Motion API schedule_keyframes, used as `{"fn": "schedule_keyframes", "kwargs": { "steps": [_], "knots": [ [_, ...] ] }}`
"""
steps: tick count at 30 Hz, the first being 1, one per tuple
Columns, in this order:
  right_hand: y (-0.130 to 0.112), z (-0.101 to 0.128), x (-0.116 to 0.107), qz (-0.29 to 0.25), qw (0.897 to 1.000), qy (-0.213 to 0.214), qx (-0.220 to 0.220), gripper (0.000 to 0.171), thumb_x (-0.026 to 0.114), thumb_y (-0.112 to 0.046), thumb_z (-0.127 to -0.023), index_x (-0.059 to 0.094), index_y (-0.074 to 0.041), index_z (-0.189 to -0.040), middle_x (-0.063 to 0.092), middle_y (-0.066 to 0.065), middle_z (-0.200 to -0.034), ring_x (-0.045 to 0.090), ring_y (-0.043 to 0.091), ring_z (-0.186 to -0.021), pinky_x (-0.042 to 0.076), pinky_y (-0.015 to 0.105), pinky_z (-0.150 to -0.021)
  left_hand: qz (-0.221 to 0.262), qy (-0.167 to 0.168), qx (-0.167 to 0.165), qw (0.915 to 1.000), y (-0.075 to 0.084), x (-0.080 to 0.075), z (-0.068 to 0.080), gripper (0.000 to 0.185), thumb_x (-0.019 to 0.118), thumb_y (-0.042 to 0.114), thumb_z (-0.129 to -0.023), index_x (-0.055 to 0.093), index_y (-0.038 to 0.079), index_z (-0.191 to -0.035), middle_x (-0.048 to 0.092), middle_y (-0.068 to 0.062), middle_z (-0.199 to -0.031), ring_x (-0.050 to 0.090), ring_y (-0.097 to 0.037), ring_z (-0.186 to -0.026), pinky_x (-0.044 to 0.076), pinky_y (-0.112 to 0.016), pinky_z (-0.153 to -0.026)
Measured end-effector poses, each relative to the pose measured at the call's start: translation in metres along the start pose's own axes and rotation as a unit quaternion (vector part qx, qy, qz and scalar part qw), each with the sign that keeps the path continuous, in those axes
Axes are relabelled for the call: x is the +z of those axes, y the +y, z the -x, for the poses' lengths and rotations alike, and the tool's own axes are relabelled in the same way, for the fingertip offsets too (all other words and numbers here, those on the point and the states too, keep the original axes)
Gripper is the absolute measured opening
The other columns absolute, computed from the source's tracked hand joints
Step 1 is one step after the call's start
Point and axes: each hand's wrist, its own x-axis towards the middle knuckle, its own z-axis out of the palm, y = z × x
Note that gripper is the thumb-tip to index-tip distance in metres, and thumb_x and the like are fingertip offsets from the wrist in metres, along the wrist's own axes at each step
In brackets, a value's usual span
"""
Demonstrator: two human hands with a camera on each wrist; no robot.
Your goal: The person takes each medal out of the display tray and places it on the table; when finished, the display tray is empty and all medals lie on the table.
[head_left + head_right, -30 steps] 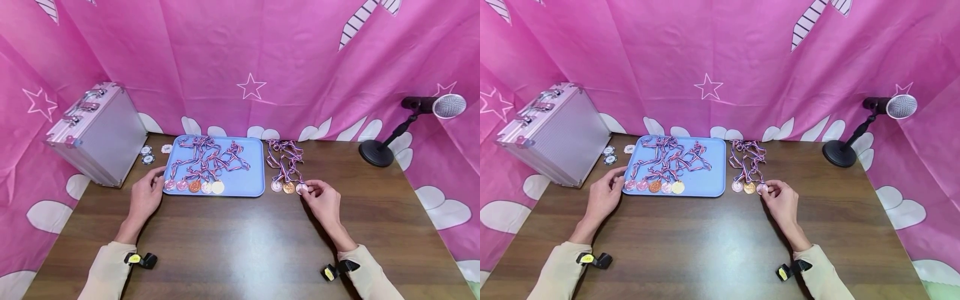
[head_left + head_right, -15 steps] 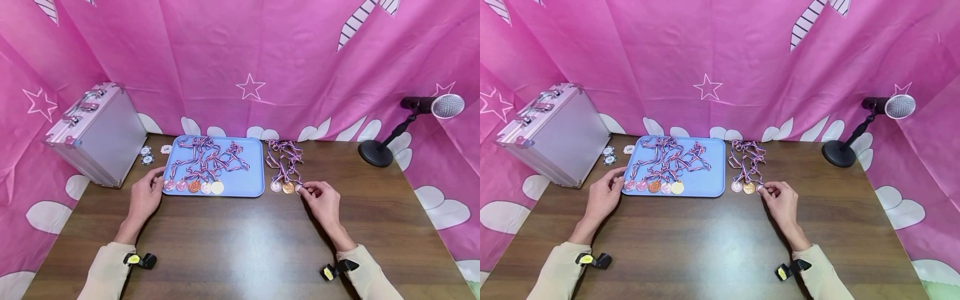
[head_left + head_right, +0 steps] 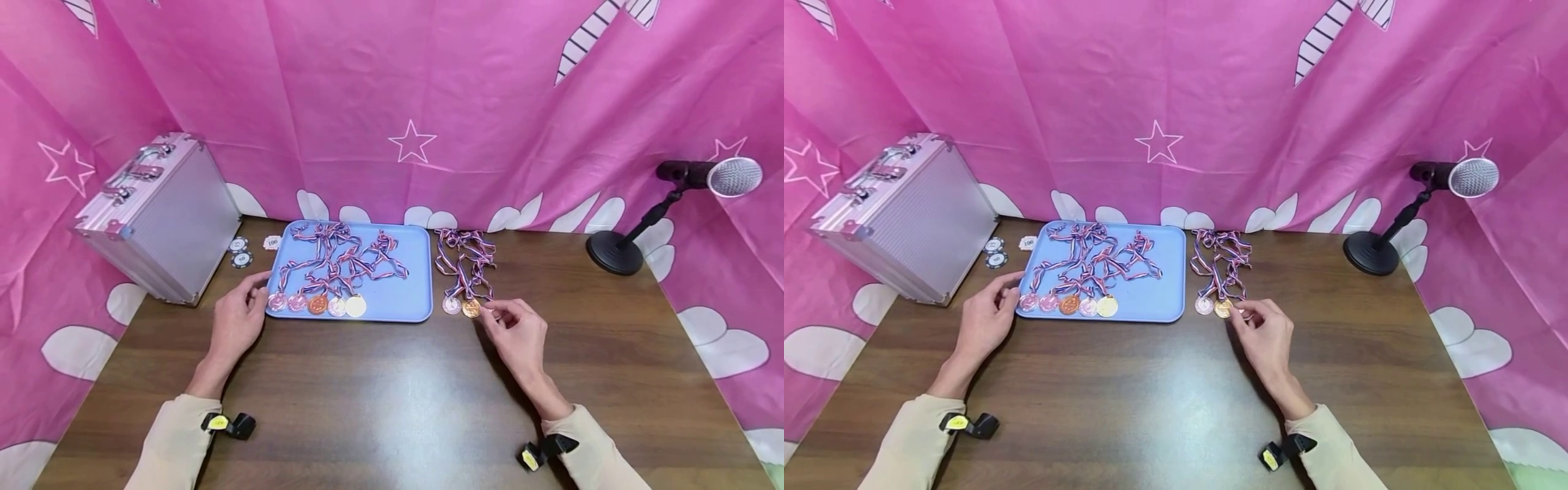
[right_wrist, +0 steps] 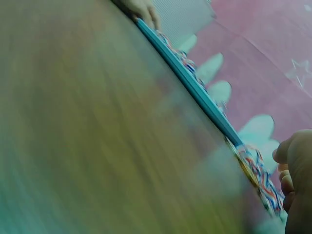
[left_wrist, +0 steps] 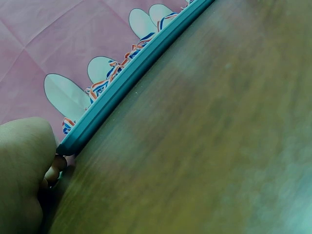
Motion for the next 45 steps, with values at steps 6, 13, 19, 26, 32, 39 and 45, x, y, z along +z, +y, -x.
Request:
{"fn": "schedule_keyframes", "kwargs": {
  "steps": [6, 13, 19, 26, 32, 39, 45],
  "knots": [
    [-0.028, 0.006, 0.022, -0.032, 0.999, -0.034, -0.023, 0.012, 0.096, -0.006, -0.084, 0.086, -0.009, -0.09, 0.07, -0.001, -0.078, 0.057, 0.005, -0.062, 0.042, 0.013, -0.06, 0.003, 0.0, 0.0, 1.0, 0.001, 0.0, 0.0, 0.037, 0.056, 0.015, -0.115, 0.069, 0.006, -0.149, 0.061, -0.009, -0.083, 0.052, -0.022, -0.069, 0.039, -0.033, -0.063],
    [-0.054, 0.007, 0.052, -0.071, 0.994, -0.079, -0.027, 0.015, 0.097, -0.006, -0.083, 0.087, -0.006, -0.093, 0.074, 0.001, -0.079, 0.057, 0.003, -0.061, 0.045, 0.014, -0.061, 0.004, 0.0, 0.0, 1.0, 0.0, 0.0, 0.001, 0.037, 0.056, 0.014, -0.115, 0.068, 0.007, -0.149, 0.061, -0.009, -0.084, 0.052, -0.022, -0.069, 0.039, -0.032, -0.062],
    [-0.078, 0.005, 0.075, -0.066, 0.99, -0.116, -0.034, 0.015, 0.097, -0.012, -0.084, 0.087, -0.007, -0.093, 0.073, 0.0, -0.078, 0.058, 0.003, -0.061, 0.05, 0.021, -0.063, 0.003, 0.002, -0.001, 1.0, -0.001, 0.0, 0.001, 0.037, 0.056, 0.014, -0.115, 0.069, 0.007, -0.149, 0.062, -0.009, -0.084, 0.052, -0.021, -0.069, 0.039, -0.031, -0.062],
    [-0.097, -0.004, 0.106, -0.036, 0.987, -0.147, -0.061, 0.017, 0.098, -0.018, -0.084, 0.087, -0.009, -0.093, 0.074, 0.001, -0.079, 0.064, 0.009, -0.064, 0.053, 0.025, -0.064, 0.001, 0.0, -0.003, 1.0, -0.001, 0.0, 0.001, 0.037, 0.056, 0.015, -0.115, 0.068, 0.007, -0.149, 0.062, -0.009, -0.084, 0.052, -0.021, -0.069, 0.039, -0.032, -0.062],
    [-0.097, -0.006, 0.133, 0.012, 0.986, -0.144, -0.078, 0.024, 0.097, -0.034, -0.084, 0.085, -0.015, -0.093, 0.076, -0.005, -0.084, 0.069, 0.01, -0.071, 0.056, 0.033, -0.068, 0.002, 0.004, 0.002, 1.0, -0.002, 0.001, 0.0, 0.037, 0.056, 0.014, -0.115, 0.069, 0.006, -0.148, 0.062, -0.009, -0.084, 0.052, -0.022, -0.07, 0.039, -0.032, -0.064],
    [-0.098, -0.008, 0.158, 0.072, 0.982, -0.171, -0.03, 0.04, 0.099, -0.053, -0.077, 0.084, -0.02, -0.092, 0.069, -0.007, -0.085, 0.063, 0.011, -0.072, 0.049, 0.034, -0.062, 0.003, 0.004, -0.003, 1.0, -0.001, 0.001, 0.0, 0.037, 0.056, 0.015, -0.115, 0.068, 0.007, -0.149, 0.061, -0.009, -0.083, 0.052, -0.022, -0.07, 0.039, -0.032, -0.063],
    [-0.105, -0.011, 0.163, 0.083, 0.978, -0.193, 0.008, 0.043, 0.1, -0.057, -0.074, 0.085, -0.022, -0.094, 0.067, -0.007, -0.087, 0.062, 0.012, -0.074, 0.048, 0.034, -0.061, 0.003, 0.002, -0.009, 1.0, 0.001, 0.001, 0.0, 0.038, 0.055, 0.016, -0.115, 0.068, 0.007, -0.15, 0.06, -0.009, -0.083, 0.052, -0.022, -0.069, 0.039, -0.032, -0.063]
  ]
}}
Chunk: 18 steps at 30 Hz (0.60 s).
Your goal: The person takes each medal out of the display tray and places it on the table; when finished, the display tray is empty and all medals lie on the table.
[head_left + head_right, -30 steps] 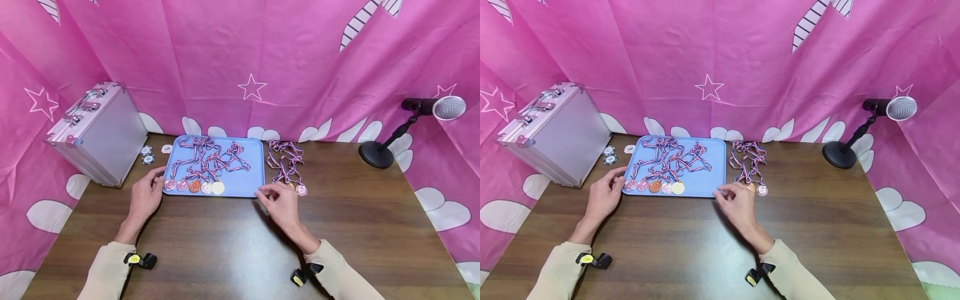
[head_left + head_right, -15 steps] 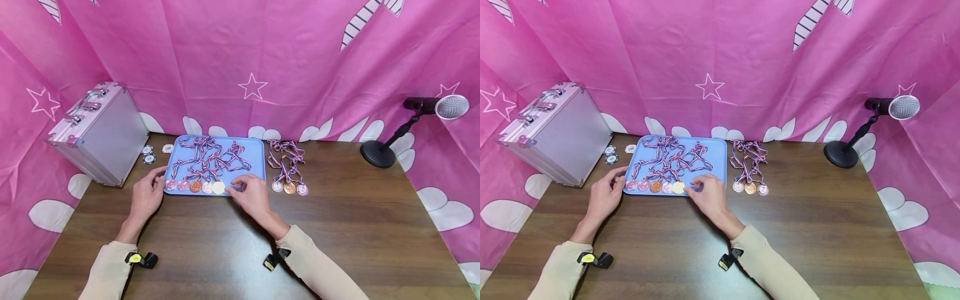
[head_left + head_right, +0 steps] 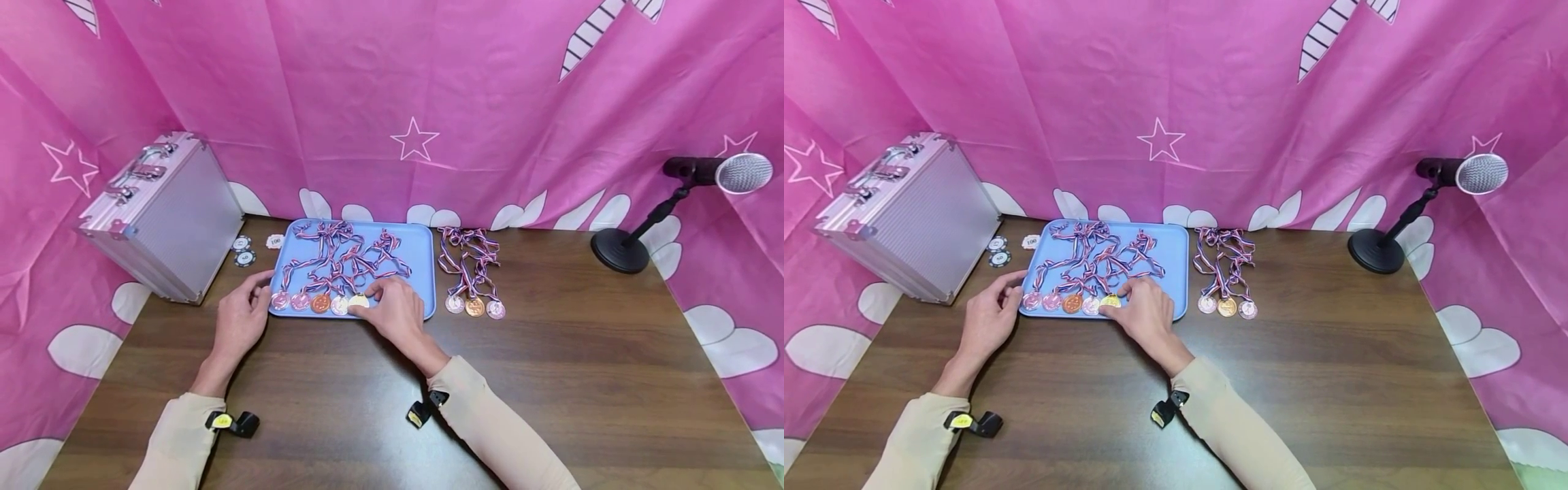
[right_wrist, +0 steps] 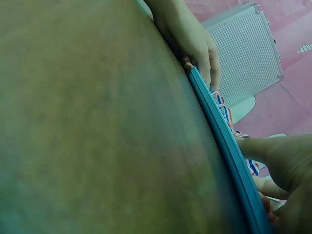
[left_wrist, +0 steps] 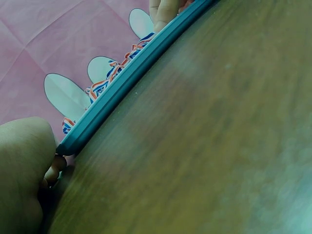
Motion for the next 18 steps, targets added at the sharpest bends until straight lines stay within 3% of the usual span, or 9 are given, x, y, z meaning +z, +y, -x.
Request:
{"fn": "schedule_keyframes", "kwargs": {
  "steps": [5, 10, 14, 18],
  "knots": [
    [-0.003, 0.0, -0.006, -0.04, 0.999, -0.02, 0.01, 0.03, 0.1, -0.039, -0.079, 0.079, -0.022, -0.092, 0.069, -0.008, -0.087, 0.061, 0.01, -0.075, 0.048, 0.034, -0.065, 0.001, 0.0, 0.005, 1.0, 0.0, -0.001, 0.0, 0.037, 0.056, 0.016, -0.115, 0.069, 0.007, -0.149, 0.06, -0.008, -0.082, 0.052, -0.022, -0.069, 0.039, -0.032, -0.063],
    [-0.004, 0.002, -0.016, -0.135, 0.991, -0.025, -0.002, 0.016, 0.091, -0.014, -0.09, 0.076, -0.013, -0.095, 0.074, -0.002, -0.083, 0.058, 0.005, -0.068, 0.049, 0.027, -0.066, 0.0, 0.002, 0.007, 1.0, -0.002, -0.001, 0.0, 0.037, 0.056, 0.016, -0.116, 0.069, 0.007, -0.149, 0.06, -0.009, -0.082, 0.052, -0.022, -0.069, 0.039, -0.032, -0.063],
    [-0.003, 0.002, -0.028, -0.226, 0.974, -0.016, 0.018, 0.012, 0.087, -0.003, -0.092, 0.078, -0.004, -0.099, 0.076, 0.006, -0.083, 0.064, 0.005, -0.069, 0.055, 0.02, -0.065, -0.001, -0.002, 0.004, 1.0, -0.002, 0.0, 0.0, 0.038, 0.055, 0.017, -0.116, 0.068, 0.007, -0.15, 0.06, -0.009, -0.083, 0.052, -0.022, -0.07, 0.039, -0.032, -0.064],
    [-0.002, 0.002, -0.048, -0.308, 0.95, -0.003, 0.046, 0.016, 0.086, 0.002, -0.092, 0.078, 0.002, -0.106, 0.079, 0.014, -0.086, 0.075, 0.019, -0.067, 0.063, 0.029, -0.062, -0.001, 0.0, 0.006, 1.0, -0.002, 0.0, -0.001, 0.037, 0.056, 0.017, -0.116, 0.069, 0.007, -0.149, 0.061, -0.009, -0.083, 0.052, -0.022, -0.071, 0.039, -0.032, -0.064]
  ]
}}
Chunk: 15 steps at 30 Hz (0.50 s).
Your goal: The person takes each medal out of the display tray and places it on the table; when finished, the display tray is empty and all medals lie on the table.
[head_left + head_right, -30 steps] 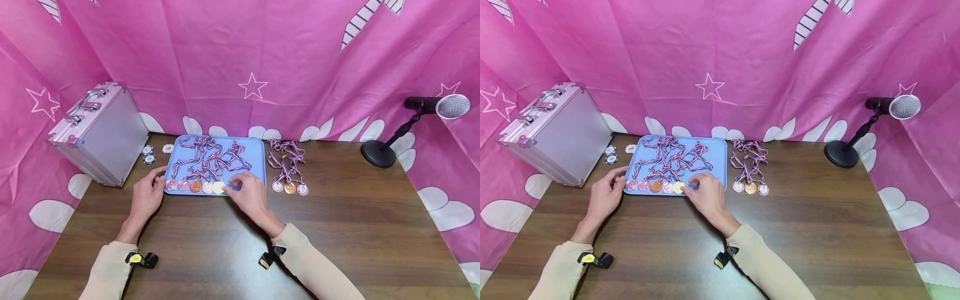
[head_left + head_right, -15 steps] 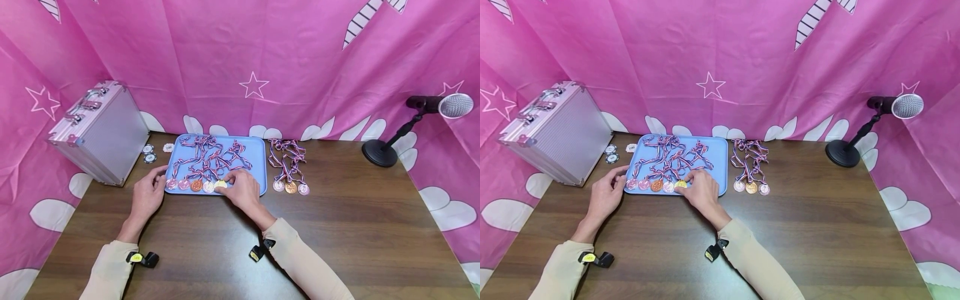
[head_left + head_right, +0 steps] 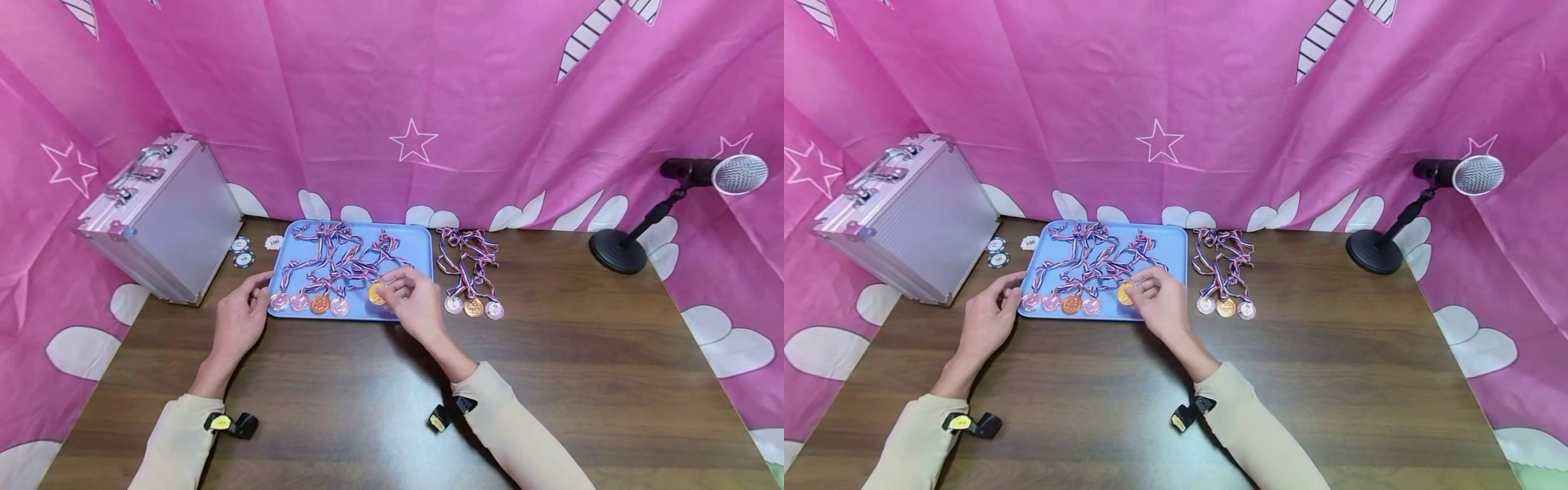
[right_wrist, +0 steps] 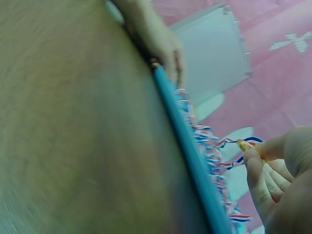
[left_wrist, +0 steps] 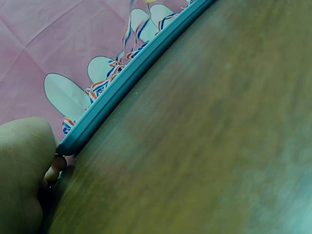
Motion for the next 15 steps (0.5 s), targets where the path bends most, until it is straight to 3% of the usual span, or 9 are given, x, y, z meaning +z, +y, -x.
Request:
{"fn": "schedule_keyframes", "kwargs": {
  "steps": [3, 7, 15],
  "knots": [
    [-0.007, -0.001, -0.015, -0.061, 0.998, 0.014, 0.012, 0.018, 0.082, 0.007, -0.093, 0.077, 0.007, -0.11, 0.079, 0.019, -0.087, 0.076, 0.023, -0.065, 0.065, 0.037, -0.064, 0.0, 0.002, 0.001, 1.0, 0.001, 0.0, 0.0, 0.037, 0.056, 0.017, -0.115, 0.069, 0.007, -0.149, 0.061, -0.009, -0.083, 0.052, -0.022, -0.071, 0.039, -0.032, -0.065],
    [-0.016, -0.002, -0.035, -0.118, 0.993, 0.027, 0.014, 0.02, 0.08, 0.011, -0.093, 0.076, 0.011, -0.112, 0.079, 0.019, -0.087, 0.075, 0.021, -0.063, 0.065, 0.034, -0.064, -0.001, -0.002, -0.003, 1.0, 0.002, -0.001, 0.0, 0.038, 0.055, 0.017, -0.116, 0.068, 0.007, -0.15, 0.061, -0.009, -0.085, 0.053, -0.022, -0.072, 0.039, -0.032, -0.065],
    [-0.036, 0.002, -0.068, -0.151, 0.987, 0.047, 0.001, 0.02, 0.079, 0.012, -0.094, 0.074, 0.014, -0.113, 0.079, 0.005, -0.083, 0.075, 0.015, -0.062, 0.062, 0.027, -0.061, -0.002, 0.004, 0.006, 1.0, 0.002, 0.0, 0.001, 0.037, 0.056, 0.015, -0.115, 0.069, 0.006, -0.148, 0.061, -0.009, -0.084, 0.052, -0.022, -0.072, 0.039, -0.031, -0.065]
  ]
}}
